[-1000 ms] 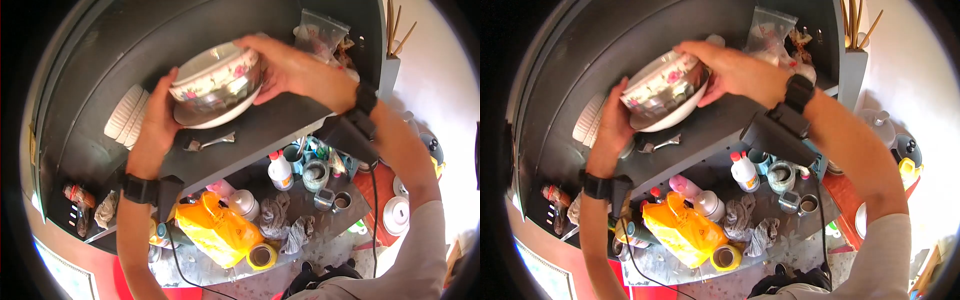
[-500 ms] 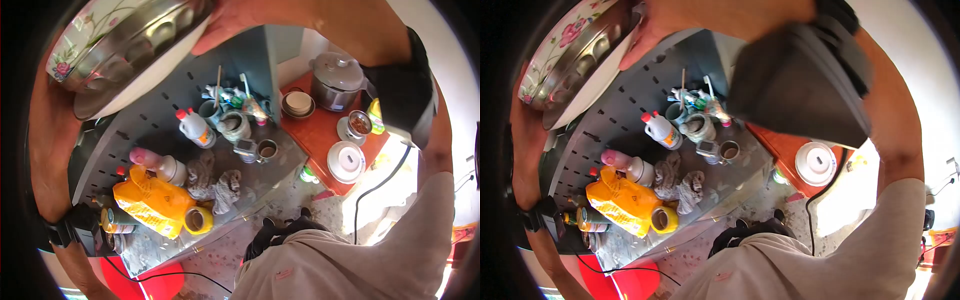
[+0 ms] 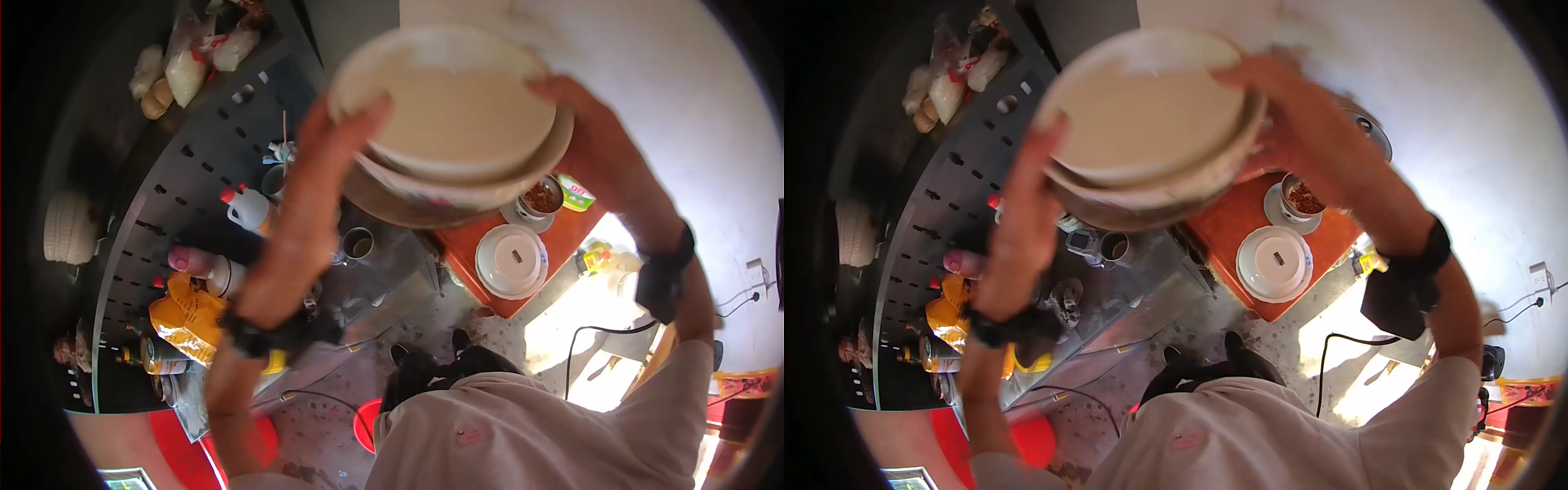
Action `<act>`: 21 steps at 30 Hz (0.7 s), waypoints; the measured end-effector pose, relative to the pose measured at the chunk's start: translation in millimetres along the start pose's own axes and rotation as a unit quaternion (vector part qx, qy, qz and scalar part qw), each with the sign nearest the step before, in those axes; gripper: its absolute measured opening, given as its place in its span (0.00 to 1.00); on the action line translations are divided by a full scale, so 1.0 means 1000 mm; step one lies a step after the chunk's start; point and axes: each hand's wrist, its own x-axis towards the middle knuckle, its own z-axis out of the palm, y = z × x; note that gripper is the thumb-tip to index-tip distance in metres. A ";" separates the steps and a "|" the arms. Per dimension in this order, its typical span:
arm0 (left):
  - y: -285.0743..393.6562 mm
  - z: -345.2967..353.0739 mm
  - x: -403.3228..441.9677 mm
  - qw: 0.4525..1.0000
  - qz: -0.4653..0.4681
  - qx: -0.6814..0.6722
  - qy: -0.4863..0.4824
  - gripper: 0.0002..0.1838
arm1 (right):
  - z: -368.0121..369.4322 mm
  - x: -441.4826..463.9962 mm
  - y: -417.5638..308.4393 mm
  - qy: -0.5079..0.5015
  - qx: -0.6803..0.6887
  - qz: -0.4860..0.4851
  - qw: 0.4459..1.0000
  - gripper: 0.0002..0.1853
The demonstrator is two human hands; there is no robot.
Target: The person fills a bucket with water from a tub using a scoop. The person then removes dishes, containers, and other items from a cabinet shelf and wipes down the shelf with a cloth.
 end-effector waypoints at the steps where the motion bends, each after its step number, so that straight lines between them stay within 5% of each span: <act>1: -0.025 0.006 0.002 0.999 -0.022 0.000 0.034 0.27 | -0.026 0.002 0.028 -0.055 -0.004 -0.053 0.997 0.21; 2: -0.057 0.008 0.003 0.997 -0.043 0.000 0.066 0.27 | -0.033 -0.002 0.036 -0.025 0.023 0.058 0.998 0.20; 3: -0.088 0.012 0.004 0.996 -0.031 0.014 0.085 0.29 | -0.053 -0.002 0.065 -0.071 -0.138 -0.094 0.983 0.18; 5: -0.150 0.017 0.004 0.989 -0.002 0.090 0.118 0.32 | -0.057 0.005 0.077 0.012 0.030 0.143 0.989 0.18; 9: -0.234 0.030 0.006 0.960 0.005 0.217 0.176 0.33 | -0.100 0.021 0.162 -0.024 -0.051 0.106 0.993 0.19; 14: -0.303 0.029 0.016 0.960 -0.111 0.134 0.218 0.31 | -0.105 0.026 0.209 0.048 -0.064 0.153 0.985 0.18; 16: -0.328 0.028 0.021 0.947 -0.154 0.093 0.267 0.30 | -0.115 0.035 0.243 0.066 0.055 0.198 0.976 0.18; 19: -0.353 0.024 0.027 0.927 -0.220 0.077 0.295 0.29 | -0.112 0.044 0.253 0.077 -0.120 0.164 0.976 0.19; 21: -0.372 0.018 0.029 0.926 -0.225 0.011 0.304 0.28 | -0.119 0.055 0.282 0.104 0.015 0.253 0.962 0.19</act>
